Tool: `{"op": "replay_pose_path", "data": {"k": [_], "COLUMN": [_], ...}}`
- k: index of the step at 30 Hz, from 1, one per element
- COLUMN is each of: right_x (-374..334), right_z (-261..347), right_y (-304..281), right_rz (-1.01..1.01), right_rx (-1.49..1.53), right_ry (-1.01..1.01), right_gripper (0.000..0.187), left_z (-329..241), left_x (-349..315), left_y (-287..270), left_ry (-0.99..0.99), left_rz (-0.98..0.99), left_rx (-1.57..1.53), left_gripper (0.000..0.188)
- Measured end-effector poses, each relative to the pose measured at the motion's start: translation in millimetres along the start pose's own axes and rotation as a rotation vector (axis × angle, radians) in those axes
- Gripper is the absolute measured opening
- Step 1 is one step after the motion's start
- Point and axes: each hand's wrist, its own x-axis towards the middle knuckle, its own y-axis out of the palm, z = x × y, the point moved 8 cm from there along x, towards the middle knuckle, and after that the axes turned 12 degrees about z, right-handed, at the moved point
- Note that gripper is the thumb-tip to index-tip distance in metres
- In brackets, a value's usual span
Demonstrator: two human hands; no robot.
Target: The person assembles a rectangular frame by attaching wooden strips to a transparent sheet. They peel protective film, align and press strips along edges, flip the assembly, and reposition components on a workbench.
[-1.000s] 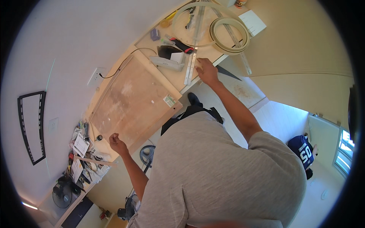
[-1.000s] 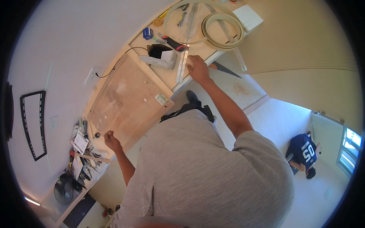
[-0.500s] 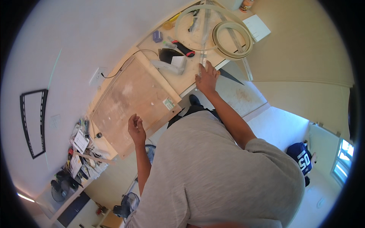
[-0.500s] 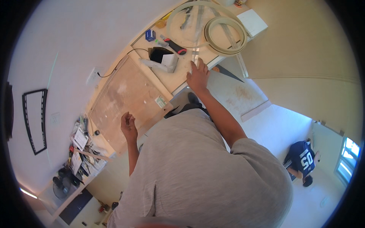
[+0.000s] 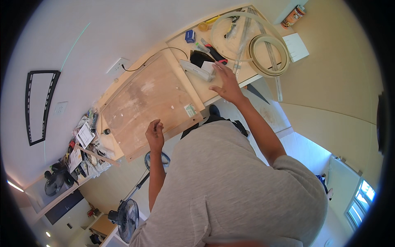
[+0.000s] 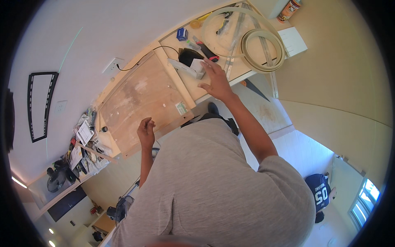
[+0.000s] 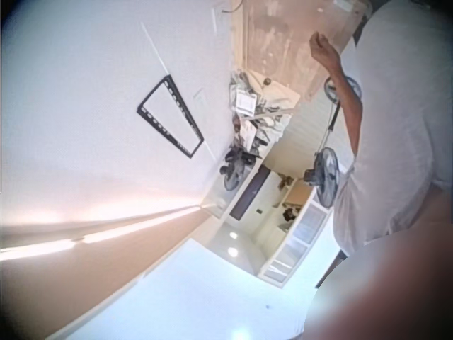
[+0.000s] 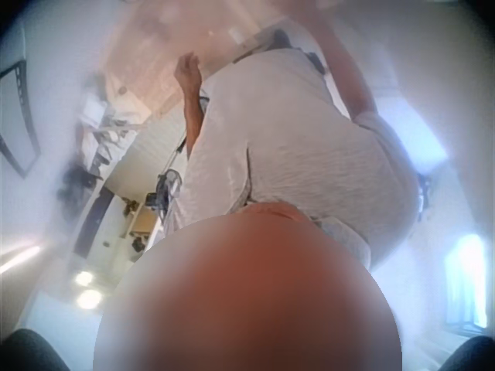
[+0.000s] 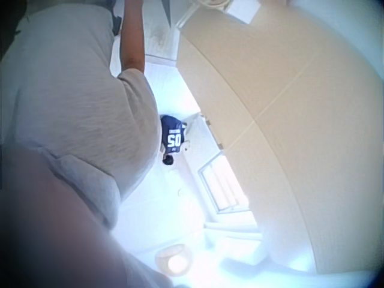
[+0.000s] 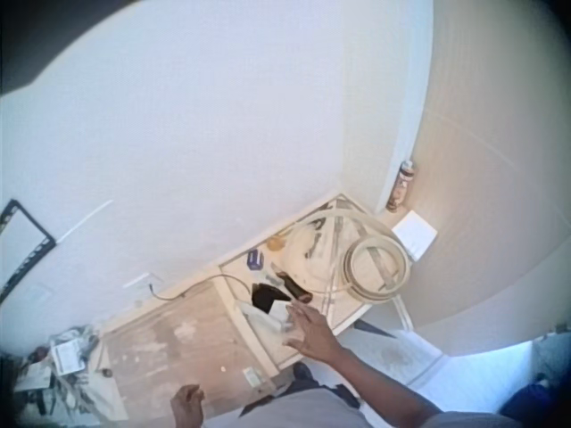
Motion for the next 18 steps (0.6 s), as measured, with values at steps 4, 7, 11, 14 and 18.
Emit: {"op": "replay_pose_path", "data": {"k": [4, 7, 11, 14, 18], "right_x": [32.2, 41.6, 43.3, 44.7, 48.0], "right_z": [12.1, 7.9, -1.6, -7.0, -15.0], "right_y": [14.3, 21.1, 22.9, 21.4, 10.7], "right_rz": [0.076, 0.075, 0.011, -0.043, -0.093], "right_rx": [-0.259, -0.3, -0.29, -0.269, -0.29], "right_ry": [0.003, 0.007, 0.035, 0.078, 0.125], "right_gripper": [0.075, 0.07, 0.062, 0.06, 0.061], "left_z": [7.3, 15.6, 16.4, 14.1, 15.0], "left_x": [-11.1, -20.1, -29.0, -32.0, -33.1], "left_y": [-2.6, -6.7, -11.8, -15.4, -18.6], "left_ry": [-0.007, -0.069, -0.062, -0.033, -0.034], "left_rz": [-0.008, -0.043, -0.055, -0.055, -0.072], "left_rx": [-0.048, -0.078, -0.043, 0.001, 0.005], "left_gripper": [0.018, 0.017, 0.017, 0.017, 0.017]}}
